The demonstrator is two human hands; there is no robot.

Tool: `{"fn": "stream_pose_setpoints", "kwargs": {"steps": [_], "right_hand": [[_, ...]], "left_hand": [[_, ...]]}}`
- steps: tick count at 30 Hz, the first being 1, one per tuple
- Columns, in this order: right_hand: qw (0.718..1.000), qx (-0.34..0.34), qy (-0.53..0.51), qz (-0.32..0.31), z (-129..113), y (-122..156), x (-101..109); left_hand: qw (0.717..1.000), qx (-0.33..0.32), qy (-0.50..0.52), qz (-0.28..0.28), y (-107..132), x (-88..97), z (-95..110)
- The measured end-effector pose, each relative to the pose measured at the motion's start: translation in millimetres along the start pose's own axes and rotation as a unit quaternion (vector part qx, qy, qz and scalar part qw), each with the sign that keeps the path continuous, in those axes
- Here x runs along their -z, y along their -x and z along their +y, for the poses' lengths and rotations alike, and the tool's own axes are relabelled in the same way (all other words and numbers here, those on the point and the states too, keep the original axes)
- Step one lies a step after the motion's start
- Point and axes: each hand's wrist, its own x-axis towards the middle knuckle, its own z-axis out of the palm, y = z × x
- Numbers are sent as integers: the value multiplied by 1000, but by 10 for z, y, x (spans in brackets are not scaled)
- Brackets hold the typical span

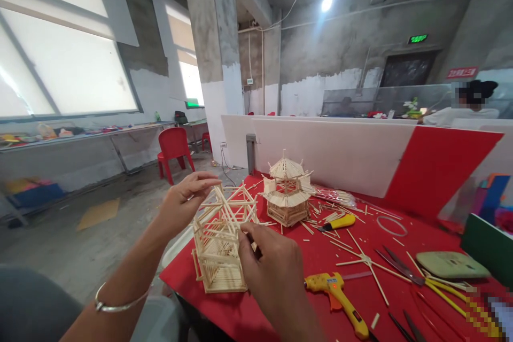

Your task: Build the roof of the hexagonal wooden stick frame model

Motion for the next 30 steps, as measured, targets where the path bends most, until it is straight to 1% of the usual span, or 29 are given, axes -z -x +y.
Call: {"fn": "stream_pose_setpoints", "kwargs": {"steps": [2, 5, 7, 11, 13, 17, 22, 25, 30], "right_hand": [[1000, 2, 14, 0, 5, -42, -43], [999, -1, 33, -2, 18, -77, -99], [999, -1, 45, 1, 28, -85, -126], [999, 10, 51, -1, 14, -93, -164], [999, 9, 51, 1, -13, -97, -184], [998, -2, 56, 19, -42, -90, -243], [998, -5, 57, 3, 26, -66, -307], [999, -7, 52, 2, 42, -65, -317], [999, -15, 47, 15, -16, -80, -309]], "left_hand": [[1000, -1, -6, -5, -80, 7, -125], [999, 22, 22, -9, -152, -3, -260], [997, 48, 52, -15, -171, -18, -316], [986, 126, 109, -23, -170, -51, -396], [979, 149, 134, -25, -163, -64, -429], [972, 156, 172, -30, -147, -87, -479], [970, 154, 181, -45, -124, -124, -507], [968, 159, 188, -40, -120, -141, -505], [966, 168, 193, -38, -125, -146, -489]]}}
